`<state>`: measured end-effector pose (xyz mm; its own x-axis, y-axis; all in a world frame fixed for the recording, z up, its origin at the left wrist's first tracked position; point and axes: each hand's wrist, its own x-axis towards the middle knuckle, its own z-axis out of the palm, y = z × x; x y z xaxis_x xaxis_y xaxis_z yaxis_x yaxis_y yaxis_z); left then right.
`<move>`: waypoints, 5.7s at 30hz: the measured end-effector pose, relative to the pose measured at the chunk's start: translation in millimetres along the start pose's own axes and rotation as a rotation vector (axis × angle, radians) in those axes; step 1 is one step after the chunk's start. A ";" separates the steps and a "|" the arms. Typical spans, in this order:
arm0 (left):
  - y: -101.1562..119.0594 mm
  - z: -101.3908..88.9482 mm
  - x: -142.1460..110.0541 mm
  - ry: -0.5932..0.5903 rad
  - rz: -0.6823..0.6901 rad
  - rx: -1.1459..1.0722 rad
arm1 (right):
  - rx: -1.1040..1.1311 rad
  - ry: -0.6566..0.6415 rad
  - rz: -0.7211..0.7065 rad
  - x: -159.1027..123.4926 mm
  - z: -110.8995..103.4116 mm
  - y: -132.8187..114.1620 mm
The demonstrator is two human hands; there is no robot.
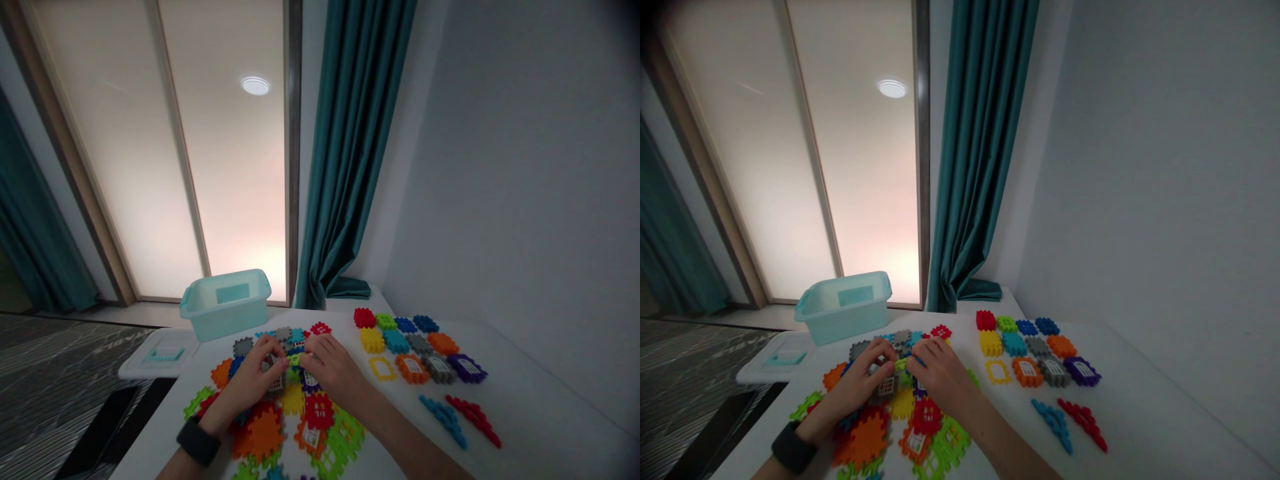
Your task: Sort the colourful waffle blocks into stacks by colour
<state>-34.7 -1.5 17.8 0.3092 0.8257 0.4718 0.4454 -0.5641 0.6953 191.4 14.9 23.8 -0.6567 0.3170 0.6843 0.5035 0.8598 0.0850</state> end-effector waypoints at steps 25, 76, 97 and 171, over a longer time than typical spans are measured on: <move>14.0 25.1 4.0 0.082 0.379 0.552 | 0.124 -0.117 0.286 -39.7 -28.4 -7.4; 21.8 147.9 137.4 -0.231 0.279 0.526 | 0.023 -0.308 0.804 -148.1 -58.9 227.9; 10.6 148.5 138.8 -0.202 0.318 0.512 | 0.058 -0.355 0.854 -147.9 -51.9 233.1; -39.7 -46.3 10.8 -0.103 -0.271 0.676 | 0.206 -0.476 0.458 65.4 93.5 35.3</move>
<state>-88.0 30.0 20.5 0.1776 0.9506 0.2545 0.9280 -0.2479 0.2783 113.8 103.4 3.8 -0.6020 0.7670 0.2220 0.7029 0.6409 -0.3085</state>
